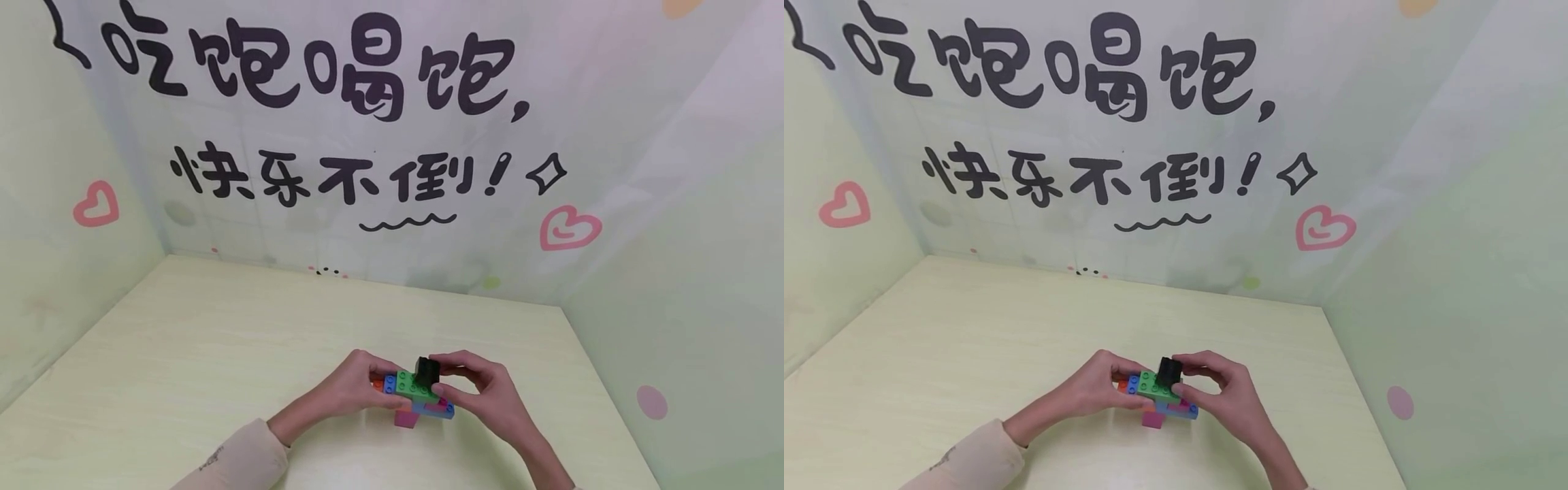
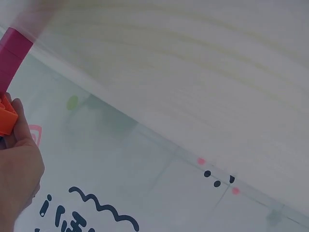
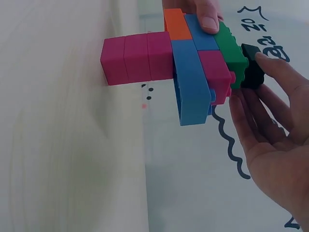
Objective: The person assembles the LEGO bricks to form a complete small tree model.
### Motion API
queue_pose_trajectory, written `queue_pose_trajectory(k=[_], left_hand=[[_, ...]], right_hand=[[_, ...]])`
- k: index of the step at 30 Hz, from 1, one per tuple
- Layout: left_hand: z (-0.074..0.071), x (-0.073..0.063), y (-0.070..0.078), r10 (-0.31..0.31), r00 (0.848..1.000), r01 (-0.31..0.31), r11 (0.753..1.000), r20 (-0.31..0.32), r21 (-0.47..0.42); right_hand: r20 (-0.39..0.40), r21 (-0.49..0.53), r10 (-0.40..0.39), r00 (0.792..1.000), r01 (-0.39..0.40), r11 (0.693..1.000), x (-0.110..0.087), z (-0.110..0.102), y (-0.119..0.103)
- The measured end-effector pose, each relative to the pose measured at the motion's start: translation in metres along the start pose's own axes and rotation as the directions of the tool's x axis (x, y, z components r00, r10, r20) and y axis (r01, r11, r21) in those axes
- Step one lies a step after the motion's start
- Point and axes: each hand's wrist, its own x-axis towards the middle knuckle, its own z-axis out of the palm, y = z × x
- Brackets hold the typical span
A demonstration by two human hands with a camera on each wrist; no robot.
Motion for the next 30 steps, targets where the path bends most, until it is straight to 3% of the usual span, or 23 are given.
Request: queue_pose_trajectory(k=[5, 11, 22, 30], left_hand=[[0.001, 0.000, 0.001, -0.022, 1.000, 0.022, 1.000, 0.002, -0.016], [0.001, 0.002, 0.001, -0.004, 1.000, 0.004, 1.000, 0.012, 0.002], [0.001, 0.002, 0.001, 0.004, 1.000, -0.004, 1.000, 0.007, 0.029], [0.000, 0.000, -0.002, 0.024, 1.000, -0.025, 0.999, 0.010, 0.035]], right_hand=[[0.030, -0.035, -0.018, 0.999, 0.019, 0.999, -0.002, 0.003, -0.004], [0.044, -0.065, -0.044, 0.998, 0.047, 0.997, -0.003, 0.004, -0.006], [0.012, -0.066, -0.083, 0.996, 0.083, 0.994, -0.002, 0.011, -0.005], [-0.003, -0.212, -0.182, 0.983, 0.177, 0.961, -0.002, 0.017, -0.008]])
